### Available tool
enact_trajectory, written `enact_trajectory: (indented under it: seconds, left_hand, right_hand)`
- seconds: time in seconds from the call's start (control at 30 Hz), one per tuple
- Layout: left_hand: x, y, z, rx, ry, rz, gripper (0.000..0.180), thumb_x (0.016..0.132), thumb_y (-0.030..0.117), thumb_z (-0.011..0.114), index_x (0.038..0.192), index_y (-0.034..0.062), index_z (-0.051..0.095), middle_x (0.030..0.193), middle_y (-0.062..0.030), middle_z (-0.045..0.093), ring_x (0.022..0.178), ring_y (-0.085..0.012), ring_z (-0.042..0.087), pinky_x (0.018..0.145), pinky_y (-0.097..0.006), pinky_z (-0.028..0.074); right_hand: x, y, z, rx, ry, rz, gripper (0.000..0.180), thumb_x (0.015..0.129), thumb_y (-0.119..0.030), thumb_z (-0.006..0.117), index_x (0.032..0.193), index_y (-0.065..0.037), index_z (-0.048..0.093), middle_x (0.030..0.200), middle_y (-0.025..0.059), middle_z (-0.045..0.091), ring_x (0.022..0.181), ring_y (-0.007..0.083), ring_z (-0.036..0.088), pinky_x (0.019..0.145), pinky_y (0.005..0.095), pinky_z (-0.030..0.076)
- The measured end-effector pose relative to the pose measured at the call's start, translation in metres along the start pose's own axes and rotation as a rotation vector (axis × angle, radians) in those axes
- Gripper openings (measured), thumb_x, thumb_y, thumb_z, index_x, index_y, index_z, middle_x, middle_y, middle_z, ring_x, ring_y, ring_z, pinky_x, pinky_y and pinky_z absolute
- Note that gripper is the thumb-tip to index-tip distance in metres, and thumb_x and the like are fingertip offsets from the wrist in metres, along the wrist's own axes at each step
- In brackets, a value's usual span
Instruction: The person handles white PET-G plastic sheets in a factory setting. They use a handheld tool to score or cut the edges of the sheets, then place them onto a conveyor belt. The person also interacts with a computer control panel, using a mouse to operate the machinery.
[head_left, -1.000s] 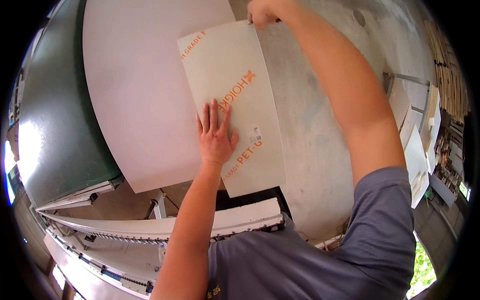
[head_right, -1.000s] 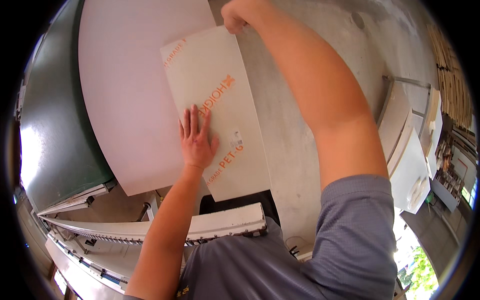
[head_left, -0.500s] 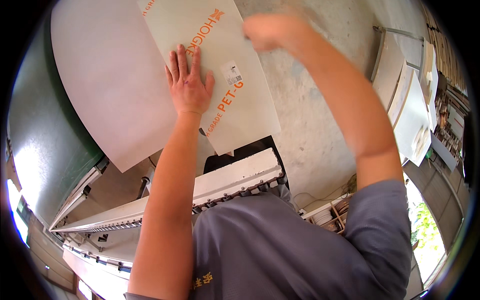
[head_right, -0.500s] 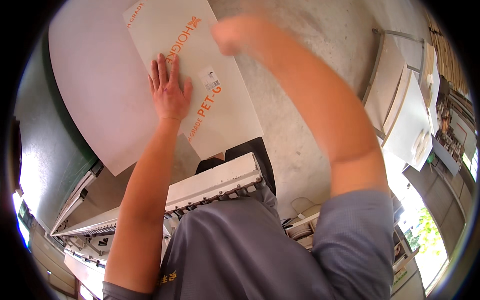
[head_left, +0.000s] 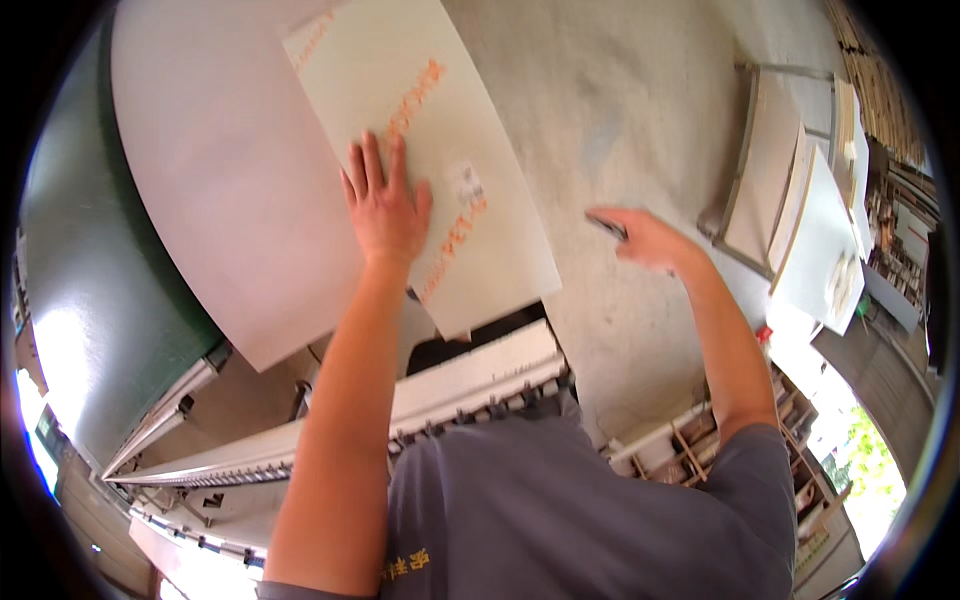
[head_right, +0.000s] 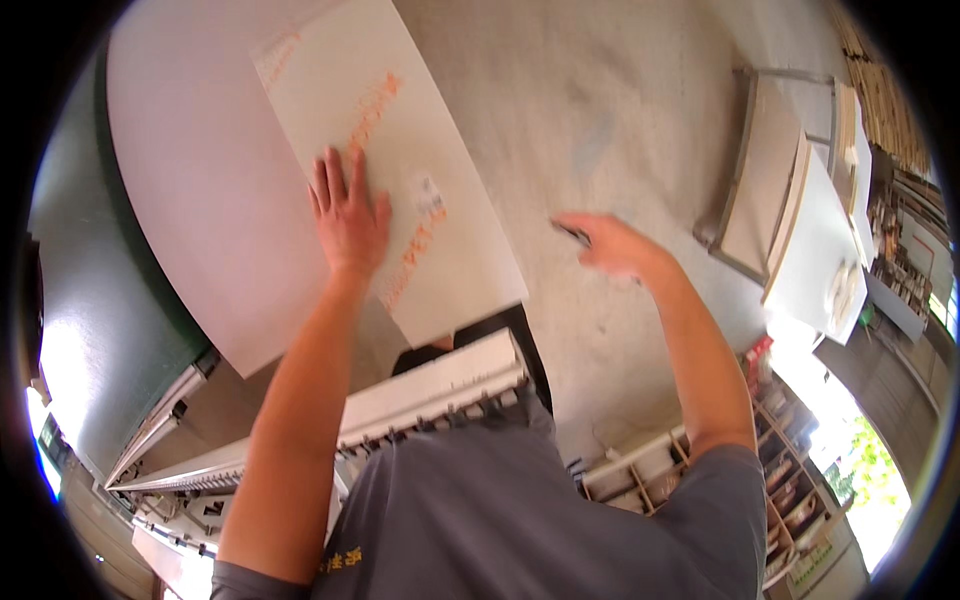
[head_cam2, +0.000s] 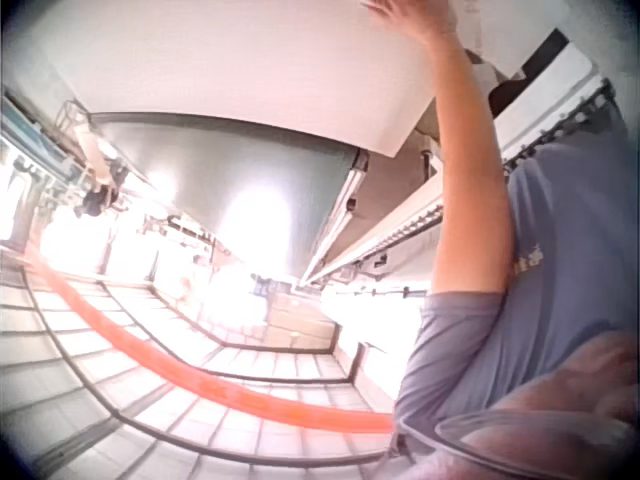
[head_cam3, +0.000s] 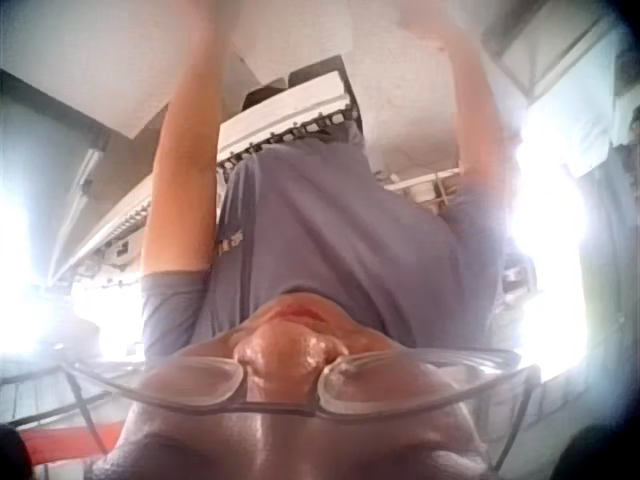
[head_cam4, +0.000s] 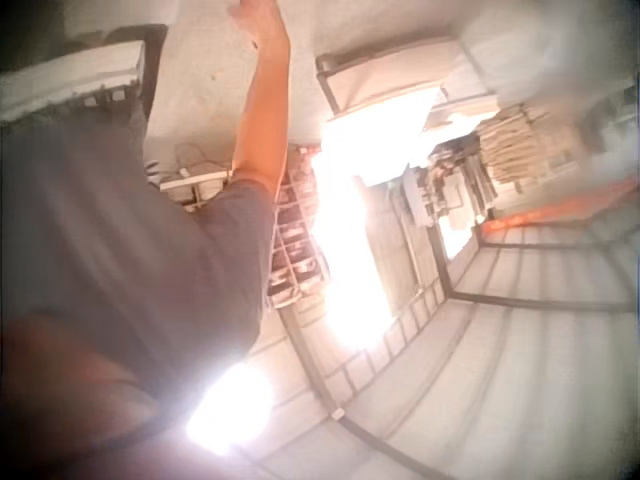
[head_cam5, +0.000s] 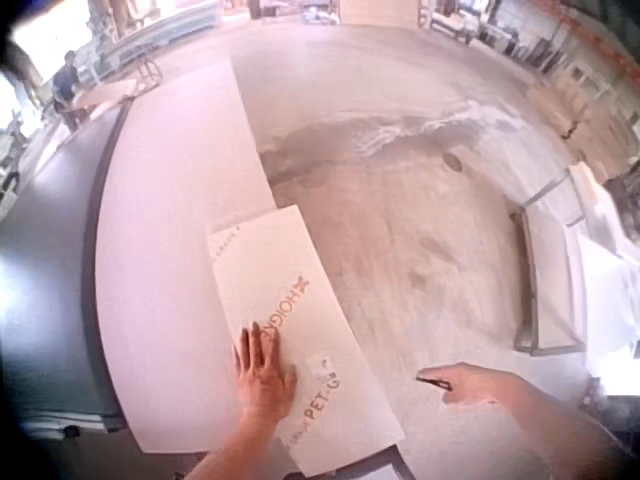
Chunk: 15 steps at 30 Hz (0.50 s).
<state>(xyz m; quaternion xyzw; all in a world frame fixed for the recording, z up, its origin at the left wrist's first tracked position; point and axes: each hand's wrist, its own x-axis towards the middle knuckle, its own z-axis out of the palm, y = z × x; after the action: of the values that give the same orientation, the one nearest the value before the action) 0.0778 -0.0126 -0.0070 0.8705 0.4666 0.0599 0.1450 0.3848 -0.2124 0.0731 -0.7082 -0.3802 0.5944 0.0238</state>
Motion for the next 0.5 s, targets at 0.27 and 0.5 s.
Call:
enact_trajectory:
  seconds: [0.27, 0.5]
  left_hand:
    - [-0.004, 0.002, -0.008, -0.011, -0.092, -0.055, 0.073, 0.085, 0.032, 0.062, 0.151, 0.0161, 0.035, 0.16, -0.0152, 0.021, 0.148, -0.0371, 0.017, 0.12, -0.053, 0.016]
    - [0.003, 0.002, -0.013, -0.046, -0.109, -0.069, 0.072, 0.084, 0.028, 0.061, 0.15, 0.0152, 0.036, 0.16, -0.016, 0.02, 0.148, -0.0386, 0.016, 0.119, -0.053, 0.015]
  right_hand:
    - [0.2, -0.174, -0.139, 0.284, 0.175, -0.357, 0.073, 0.072, -0.005, 0.05, 0.144, -0.018, 0.049, 0.071, 0.0002, 0.052, 0.054, 0.0079, 0.039, 0.05, 0.0243, 0.035]
    - [0.255, -0.227, -0.168, 0.246, 0.077, -0.42, 0.066, 0.079, -0.01, 0.053, 0.145, -0.014, 0.048, 0.076, 0.0013, 0.058, 0.061, 0.0084, 0.047, 0.055, 0.0253, 0.04]
